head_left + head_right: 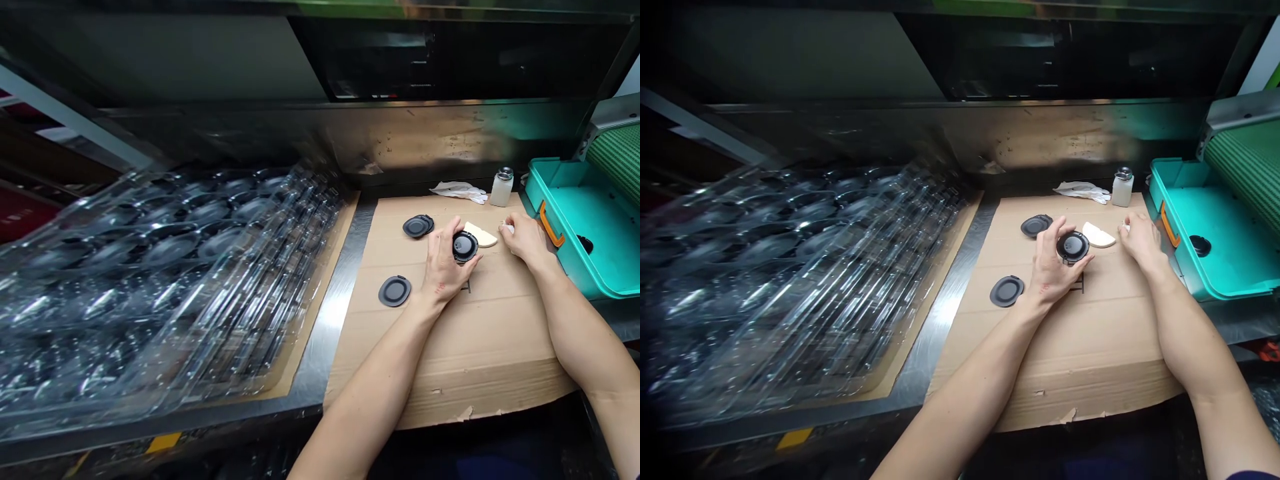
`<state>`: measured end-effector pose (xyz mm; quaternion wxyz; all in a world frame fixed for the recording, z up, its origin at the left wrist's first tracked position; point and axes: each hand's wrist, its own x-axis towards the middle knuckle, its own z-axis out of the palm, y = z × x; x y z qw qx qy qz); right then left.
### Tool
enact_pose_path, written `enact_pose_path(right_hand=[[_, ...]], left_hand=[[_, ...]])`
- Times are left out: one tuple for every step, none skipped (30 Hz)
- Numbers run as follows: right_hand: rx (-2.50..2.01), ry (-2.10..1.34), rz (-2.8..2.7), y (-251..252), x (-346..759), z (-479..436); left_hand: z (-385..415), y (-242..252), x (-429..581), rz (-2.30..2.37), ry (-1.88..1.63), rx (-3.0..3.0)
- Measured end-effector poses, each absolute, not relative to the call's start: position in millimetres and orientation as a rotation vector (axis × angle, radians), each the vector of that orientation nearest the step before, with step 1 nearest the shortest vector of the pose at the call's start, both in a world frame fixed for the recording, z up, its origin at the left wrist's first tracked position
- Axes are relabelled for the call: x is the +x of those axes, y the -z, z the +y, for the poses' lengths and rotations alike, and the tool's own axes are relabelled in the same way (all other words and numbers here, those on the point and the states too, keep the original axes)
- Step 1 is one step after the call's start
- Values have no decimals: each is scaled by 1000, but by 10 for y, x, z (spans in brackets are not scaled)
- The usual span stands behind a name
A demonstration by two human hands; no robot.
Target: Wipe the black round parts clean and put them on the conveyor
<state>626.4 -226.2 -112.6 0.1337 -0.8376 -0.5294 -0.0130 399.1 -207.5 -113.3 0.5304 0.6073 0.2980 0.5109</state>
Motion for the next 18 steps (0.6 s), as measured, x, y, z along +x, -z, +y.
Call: enact_pose_path(right_hand=[[-2452,45,-1515,1119,6252,-2270],[-2485,48,-1485,1106,6239,-2279],[-2522,44,-1454,1091,6227,-2289],[-2558,30,-1427,1078,6219,-2296],[-2585,13,-1406,1071,6216,-2299],[-2598,-5,-1394,1071,6219,-2297],[-2597,-23,-1394,1079,6226,-2291],[-2584,-38,-1400,1096,6237,-2280],[-2566,-49,-1407,1118,6248,-2267],[-2550,-56,-1411,1143,6259,-2254],[-2536,-58,-1412,1168,6268,-2242],[-2525,-56,-1408,1190,6275,-2231],[-2517,-55,-1401,1209,6278,-2224],[-2512,-53,-1395,1223,6279,-2220],[-2508,-52,-1389,1233,6277,-2219],[-2504,-51,-1384,1240,6274,-2220],[-2498,-52,-1382,1245,6269,-2222],[-2492,-55,-1381,1250,6263,-2224]], left_hand=[[-2055,1171,3989,705,-1176,1498],[-2033,1214,3988,706,-1113,1531],[-2013,1257,3987,718,-1037,1542],[-1993,1298,3987,741,-966,1527],[-1977,1334,3985,773,-919,1498],[-1964,1363,3981,809,-903,1472],[-1955,1384,3975,842,-913,1469],[-1952,1396,3966,868,-938,1499],[-1954,1401,3956,889,-960,1561],[-1961,1401,3943,900,-966,1643],[-1973,1397,3930,896,-945,1738],[-1988,1390,3916,883,-902,1825],[-2002,1382,3901,865,-849,1893],[-2011,1373,3883,843,-801,1930],[-2009,1361,3861,828,-774,1935],[-1992,1346,3833,826,-778,1915],[-1954,1327,3797,841,-818,1875],[-1894,1303,3753,874,-883,1827]])
